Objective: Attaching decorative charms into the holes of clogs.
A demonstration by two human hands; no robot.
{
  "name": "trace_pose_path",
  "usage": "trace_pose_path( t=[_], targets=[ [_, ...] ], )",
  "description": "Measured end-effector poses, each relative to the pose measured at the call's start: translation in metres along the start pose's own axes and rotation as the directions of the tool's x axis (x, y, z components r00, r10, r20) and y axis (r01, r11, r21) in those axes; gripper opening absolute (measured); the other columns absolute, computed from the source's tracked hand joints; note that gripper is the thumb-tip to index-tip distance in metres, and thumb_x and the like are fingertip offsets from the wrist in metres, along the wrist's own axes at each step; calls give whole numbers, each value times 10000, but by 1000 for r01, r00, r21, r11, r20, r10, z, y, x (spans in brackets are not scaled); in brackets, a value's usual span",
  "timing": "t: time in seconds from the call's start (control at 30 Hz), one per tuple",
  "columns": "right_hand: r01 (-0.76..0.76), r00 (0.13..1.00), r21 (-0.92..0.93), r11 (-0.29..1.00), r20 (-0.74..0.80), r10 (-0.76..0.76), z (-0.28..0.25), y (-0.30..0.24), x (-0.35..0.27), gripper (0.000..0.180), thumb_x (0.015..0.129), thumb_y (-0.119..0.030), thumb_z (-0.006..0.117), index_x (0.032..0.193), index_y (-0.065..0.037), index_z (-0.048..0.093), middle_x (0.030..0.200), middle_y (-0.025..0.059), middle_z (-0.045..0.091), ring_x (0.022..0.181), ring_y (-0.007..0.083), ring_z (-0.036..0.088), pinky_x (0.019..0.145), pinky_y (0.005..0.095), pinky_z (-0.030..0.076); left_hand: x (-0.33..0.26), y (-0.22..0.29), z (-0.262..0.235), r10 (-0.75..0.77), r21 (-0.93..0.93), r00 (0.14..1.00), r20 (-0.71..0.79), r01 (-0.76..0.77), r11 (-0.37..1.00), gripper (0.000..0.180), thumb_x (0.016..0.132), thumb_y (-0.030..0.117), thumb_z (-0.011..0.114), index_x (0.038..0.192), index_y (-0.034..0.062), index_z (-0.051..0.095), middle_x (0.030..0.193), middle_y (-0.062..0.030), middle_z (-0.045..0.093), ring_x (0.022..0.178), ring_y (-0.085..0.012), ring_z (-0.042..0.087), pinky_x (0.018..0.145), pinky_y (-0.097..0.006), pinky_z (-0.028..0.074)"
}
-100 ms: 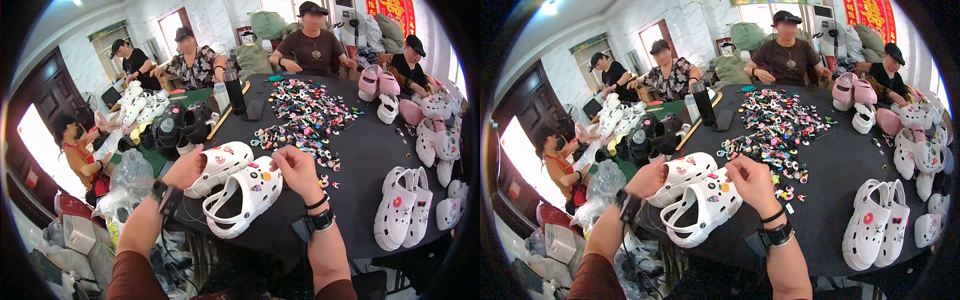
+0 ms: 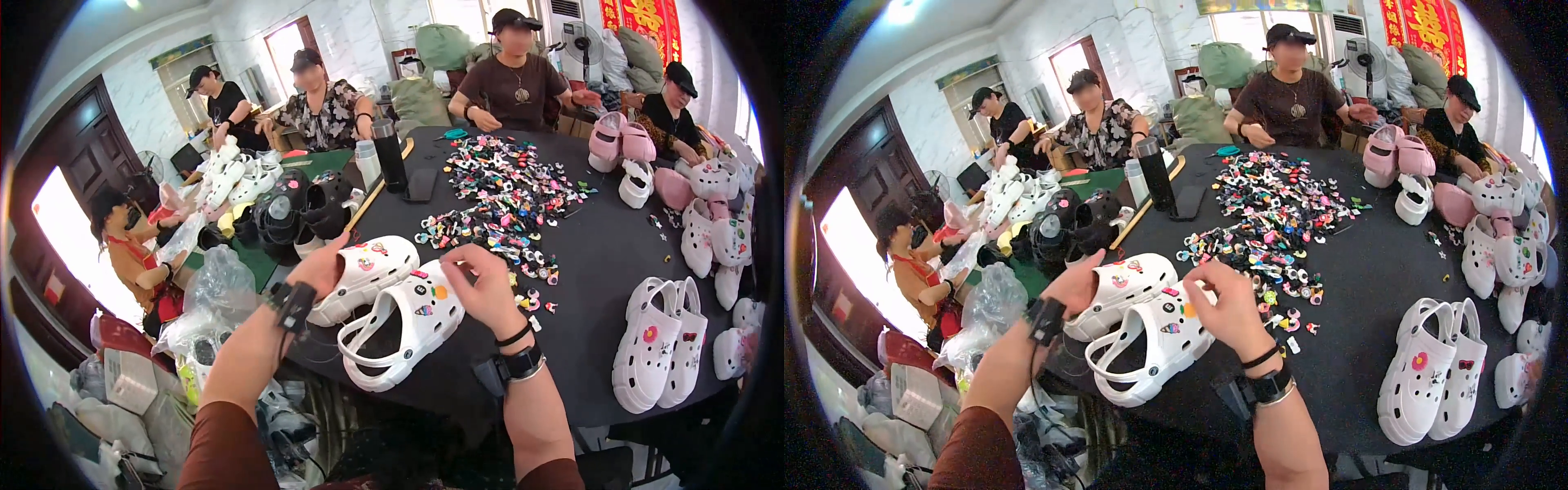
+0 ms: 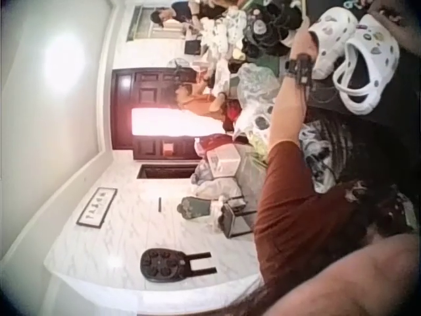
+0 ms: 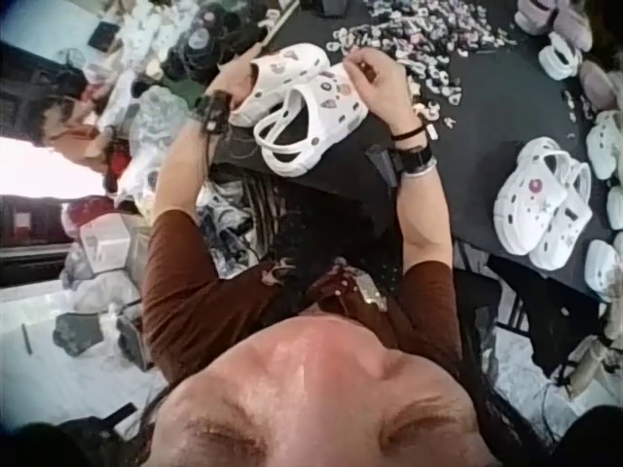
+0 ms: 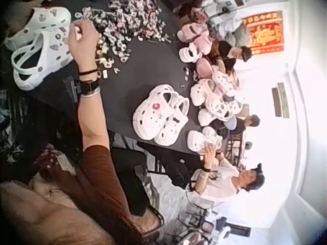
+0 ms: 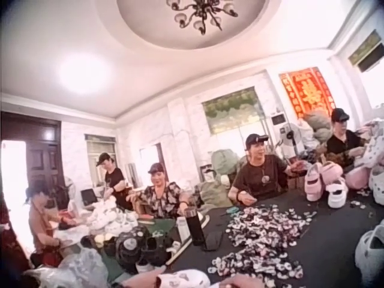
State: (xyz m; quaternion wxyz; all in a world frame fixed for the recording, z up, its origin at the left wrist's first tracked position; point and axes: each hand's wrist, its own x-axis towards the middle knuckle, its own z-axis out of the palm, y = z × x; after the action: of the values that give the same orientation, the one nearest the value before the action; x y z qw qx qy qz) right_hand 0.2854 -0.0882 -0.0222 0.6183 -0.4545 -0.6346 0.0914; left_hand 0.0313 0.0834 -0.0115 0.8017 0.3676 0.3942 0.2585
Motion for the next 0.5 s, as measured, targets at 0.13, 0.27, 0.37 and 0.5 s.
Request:
trace_pose_path(
  t=[0.13, 0.27, 0.37, 0.5],
  targets=[
    [235, 962, -121, 965, 171, -213, 9, 8, -5, 149, 808, -107, 697, 926, -44, 634, 948, 130, 637, 926, 321, 613, 817, 394, 495, 24, -2, 4, 33, 8, 998, -62, -32, 999, 440, 994, 240, 523, 1301, -70, 469, 1263, -212, 590, 1111, -306, 614, 1004, -452, 466],
    [181, 931, -148, 972, 346, -121, 10, 18, -6, 151, 796, -84, 691, 933, -47, 639, 939, 112, 641, 895, 310, 614, 797, 392, 506, 26, -12, 27, 330, 210, 944, 27, -328, 921, 346, 979, 109, 525, 1265, -85, 505, 1247, -179, 601, 1103, -284, 622, 979, -414, 496],
    [139, 953, -163, 977, 290, -88, 5, 19, -5, 89, 803, -72, 685, 878, -35, 653, 879, 108, 648, 832, 294, 625, 735, 370, 519, 24, -14, 62, 425, 99, 901, 86, -432, 896, 251, 943, 142, 609, 1131, -23, 625, 1091, -80, 671, 924, -148, 655, 737, -306, 512],
    [15, 999, -228, 974, -28, -22, -4, 15, -1, 68, 796, -50, 688, 818, -17, 632, 814, 132, 639, 816, 321, 631, 755, 398, 508, 11, -10, 108, 440, 129, 887, 141, -458, 880, 172, 929, 183, 649, 1001, 31, 684, 932, -18, 687, 721, -98, 606, 637, -269, 447]
  ],
)
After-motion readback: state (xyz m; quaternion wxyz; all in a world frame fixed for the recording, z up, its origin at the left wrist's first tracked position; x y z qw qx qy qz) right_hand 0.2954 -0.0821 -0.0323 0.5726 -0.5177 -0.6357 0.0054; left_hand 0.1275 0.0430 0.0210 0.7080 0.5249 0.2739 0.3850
